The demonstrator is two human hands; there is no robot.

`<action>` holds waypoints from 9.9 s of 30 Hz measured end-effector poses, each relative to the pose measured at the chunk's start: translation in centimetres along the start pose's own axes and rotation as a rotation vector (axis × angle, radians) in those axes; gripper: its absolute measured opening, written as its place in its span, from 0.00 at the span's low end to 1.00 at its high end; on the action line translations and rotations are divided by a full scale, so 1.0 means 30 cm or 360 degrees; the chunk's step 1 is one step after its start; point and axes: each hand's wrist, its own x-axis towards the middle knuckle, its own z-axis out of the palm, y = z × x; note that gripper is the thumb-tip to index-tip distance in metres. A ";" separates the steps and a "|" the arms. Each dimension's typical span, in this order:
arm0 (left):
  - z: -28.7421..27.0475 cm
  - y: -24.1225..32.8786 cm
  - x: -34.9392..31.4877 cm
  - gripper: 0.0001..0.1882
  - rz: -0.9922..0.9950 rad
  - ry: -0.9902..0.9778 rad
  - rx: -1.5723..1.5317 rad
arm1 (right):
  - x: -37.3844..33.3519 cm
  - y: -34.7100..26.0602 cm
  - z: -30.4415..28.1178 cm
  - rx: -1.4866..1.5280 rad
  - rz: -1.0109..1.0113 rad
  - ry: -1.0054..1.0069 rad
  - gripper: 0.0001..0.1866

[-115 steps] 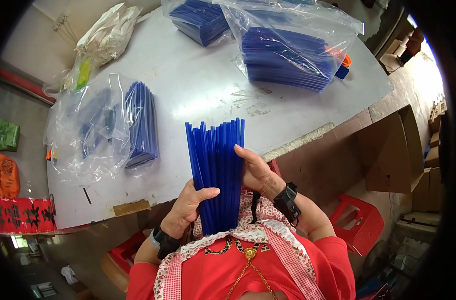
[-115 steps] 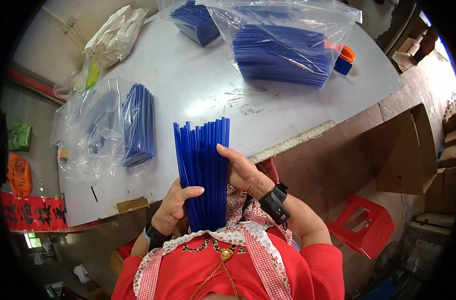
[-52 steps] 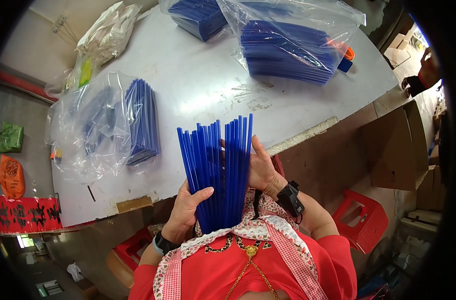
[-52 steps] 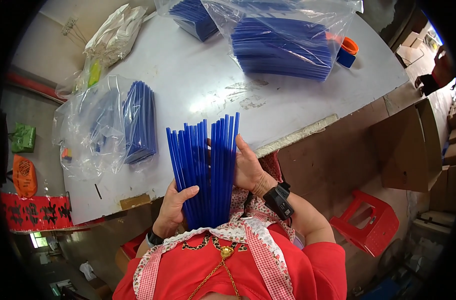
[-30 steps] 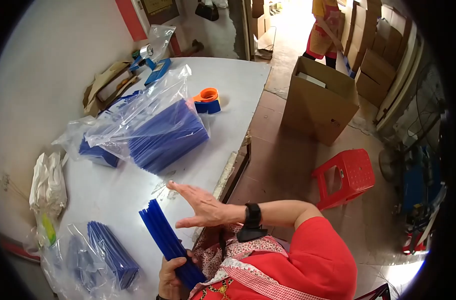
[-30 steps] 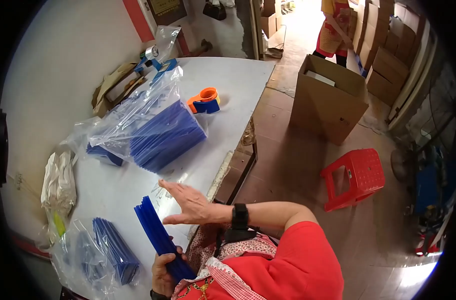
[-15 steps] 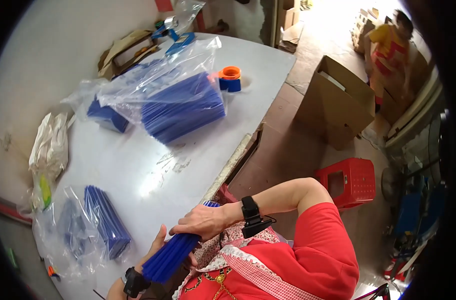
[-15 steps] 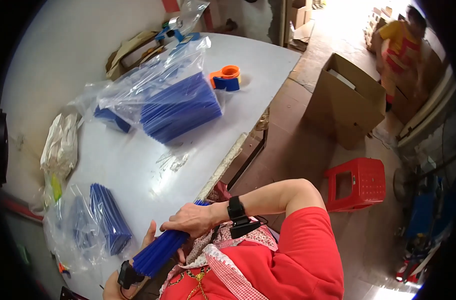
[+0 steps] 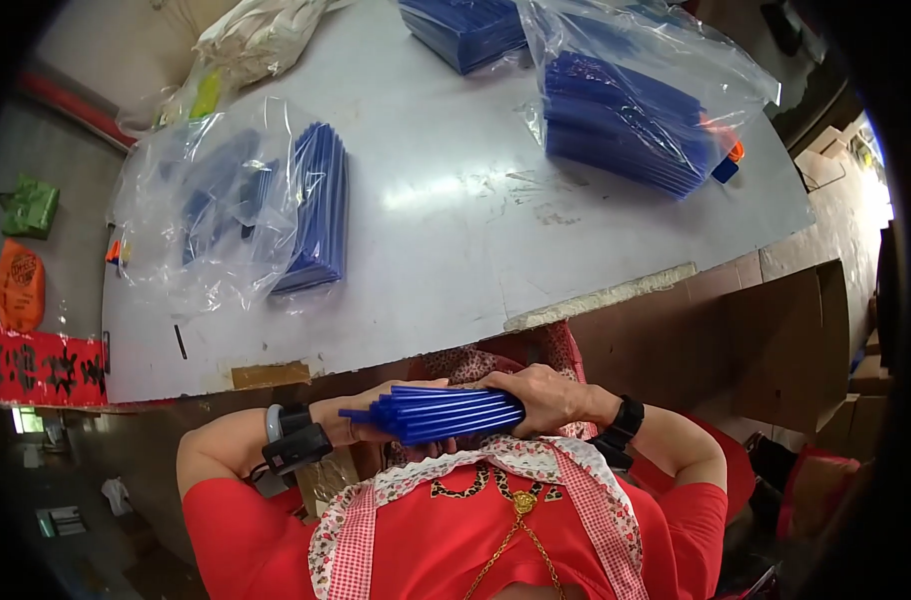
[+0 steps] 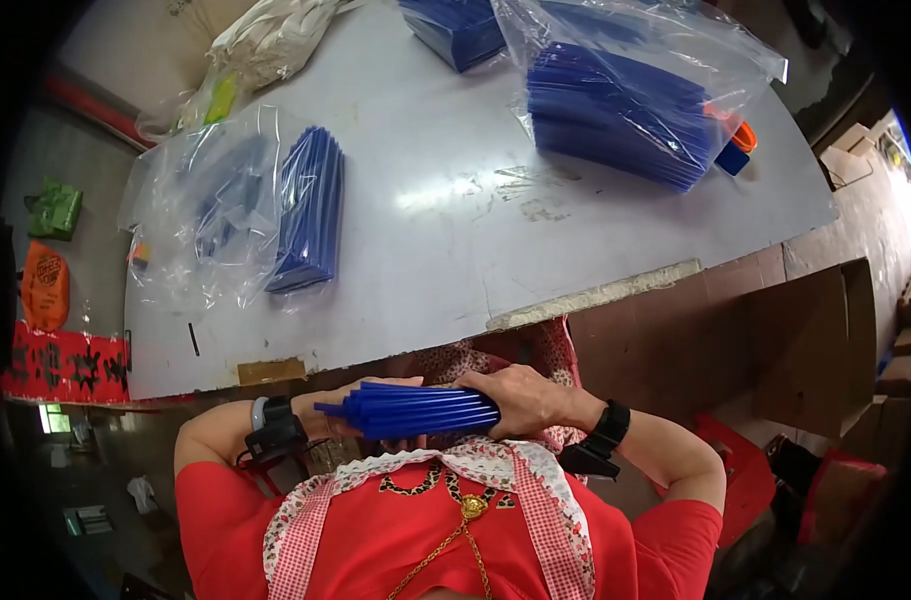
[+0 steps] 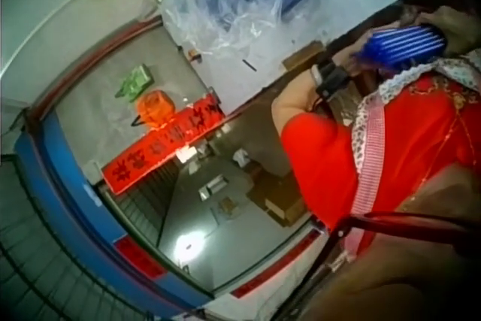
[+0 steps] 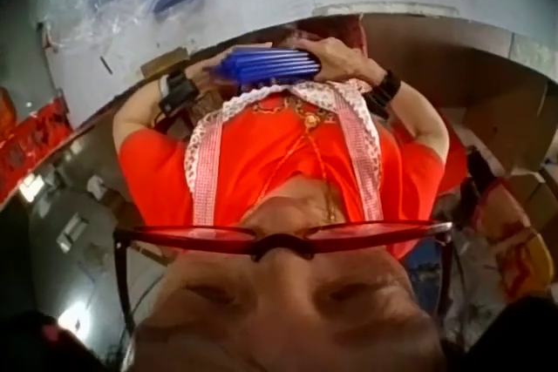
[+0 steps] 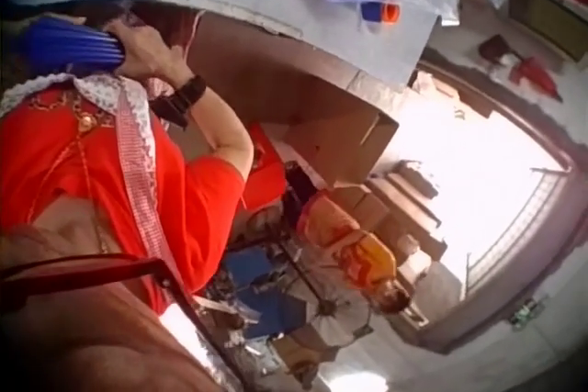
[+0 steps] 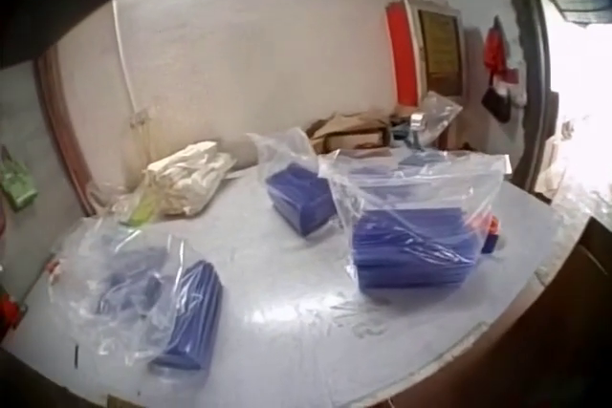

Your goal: The person opens a plastic bag, removes a bundle of blue plastic tubes, and fans them out by hand before gathering them back into a bundle and placing them into the bag.

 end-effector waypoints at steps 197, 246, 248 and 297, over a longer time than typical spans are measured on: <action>1.070 1.336 0.339 0.37 0.1120 0.1113 0.4151 | -0.121 0.229 0.029 0.1969 0.0209 0.0907 0.19; -0.882 0.693 -0.473 0.34 0.1425 0.2947 0.1433 | 0.033 0.142 0.110 0.1864 0.0751 0.0775 0.14; -0.817 0.682 -0.492 0.41 0.1474 0.2910 0.1545 | 0.024 0.126 0.102 0.1880 0.0677 0.0829 0.14; 0.094 0.108 0.066 0.22 0.1409 0.0631 -0.0032 | 0.158 0.069 -0.020 0.2977 -0.0009 0.0723 0.26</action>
